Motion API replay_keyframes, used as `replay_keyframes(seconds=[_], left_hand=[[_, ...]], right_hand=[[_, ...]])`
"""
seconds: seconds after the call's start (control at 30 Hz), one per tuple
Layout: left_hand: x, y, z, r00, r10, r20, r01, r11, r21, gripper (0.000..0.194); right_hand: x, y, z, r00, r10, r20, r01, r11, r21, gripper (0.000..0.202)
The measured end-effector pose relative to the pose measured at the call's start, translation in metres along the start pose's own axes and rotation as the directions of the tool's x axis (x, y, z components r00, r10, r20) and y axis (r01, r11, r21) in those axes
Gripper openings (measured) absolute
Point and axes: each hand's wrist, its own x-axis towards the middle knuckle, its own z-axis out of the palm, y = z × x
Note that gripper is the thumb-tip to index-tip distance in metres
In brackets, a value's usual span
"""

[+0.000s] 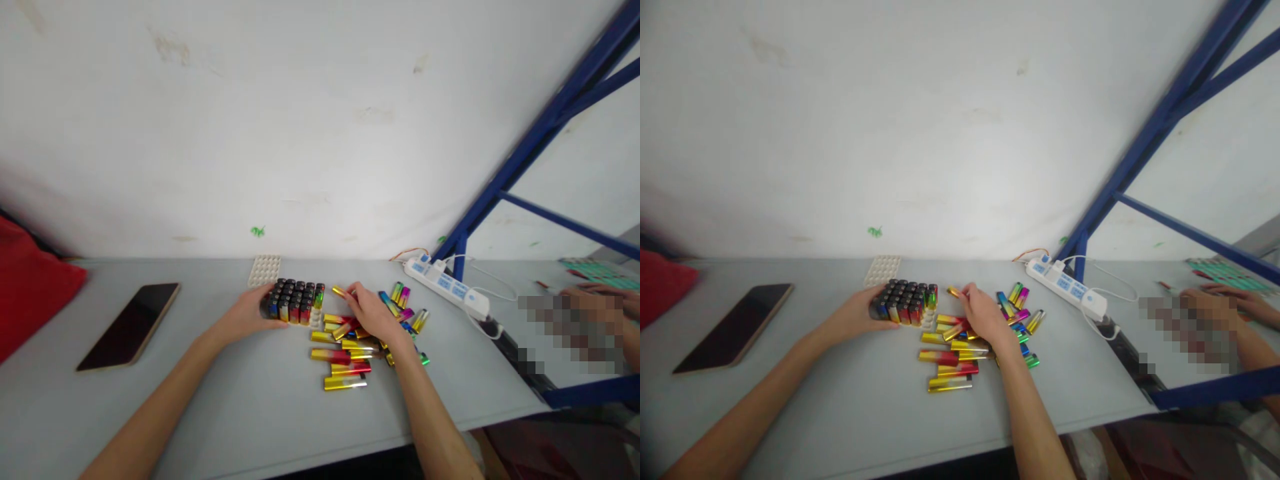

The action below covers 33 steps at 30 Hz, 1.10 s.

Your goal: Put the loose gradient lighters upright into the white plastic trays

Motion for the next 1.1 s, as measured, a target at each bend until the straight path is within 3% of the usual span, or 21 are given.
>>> replay_keyframes(seconds=[0.17, 0.3, 0.4, 0.5, 0.6, 0.73, 0.83, 0.93, 1.1], left_hand=[[0.0, 0.0, 0.0, 1.0, -0.011, -0.012, 0.011, 1.0, 0.006, 0.087], [0.0, -0.003, 0.001, 1.0, -0.016, -0.012, 0.016, 1.0, -0.006, 0.085], [0.0, -0.003, 0.001, 0.999, -0.026, -0.023, 0.026, 1.0, -0.004, 0.086], [-0.001, 0.0, 0.001, 0.999, -0.025, -0.021, 0.025, 1.0, -0.005, 0.089], [-0.002, 0.002, 0.002, 1.0, -0.019, 0.0, 0.019, 1.0, -0.007, 0.09], [-0.002, 0.004, 0.005, 1.0, -0.013, 0.001, 0.013, 1.0, 0.003, 0.093], [-0.002, 0.003, 0.007, 1.0, -0.018, -0.012, 0.018, 1.0, 0.002, 0.094], [-0.002, 0.004, 0.006, 0.999, -0.017, -0.029, 0.017, 1.0, -0.005, 0.093], [-0.002, 0.007, 0.005, 0.999, -0.036, -0.018, 0.036, 0.999, 0.003, 0.093]], right_hand=[[0.009, -0.001, 0.003, 0.964, 0.038, -0.264, 0.03, 0.968, 0.248, 0.029], [0.016, -0.011, 0.011, 0.936, 0.113, -0.332, 0.082, 0.85, 0.52, 0.057], [0.016, -0.023, 0.02, 0.946, 0.174, -0.274, 0.096, 0.657, 0.748, 0.064], [0.014, -0.035, 0.026, 0.979, 0.139, -0.151, 0.07, 0.467, 0.881, 0.066], [0.012, -0.044, 0.028, 0.989, 0.128, -0.077, 0.019, 0.399, 0.917, 0.065], [0.01, -0.05, 0.033, 0.978, 0.202, -0.046, -0.056, 0.469, 0.882, 0.069], [0.007, -0.052, 0.036, 0.943, 0.26, -0.205, -0.022, 0.666, 0.746, 0.069], [0.004, -0.052, 0.036, 0.902, 0.236, -0.362, 0.001, 0.837, 0.547, 0.063], [0.005, -0.051, 0.037, 0.912, 0.197, -0.361, -0.01, 0.888, 0.46, 0.053]])
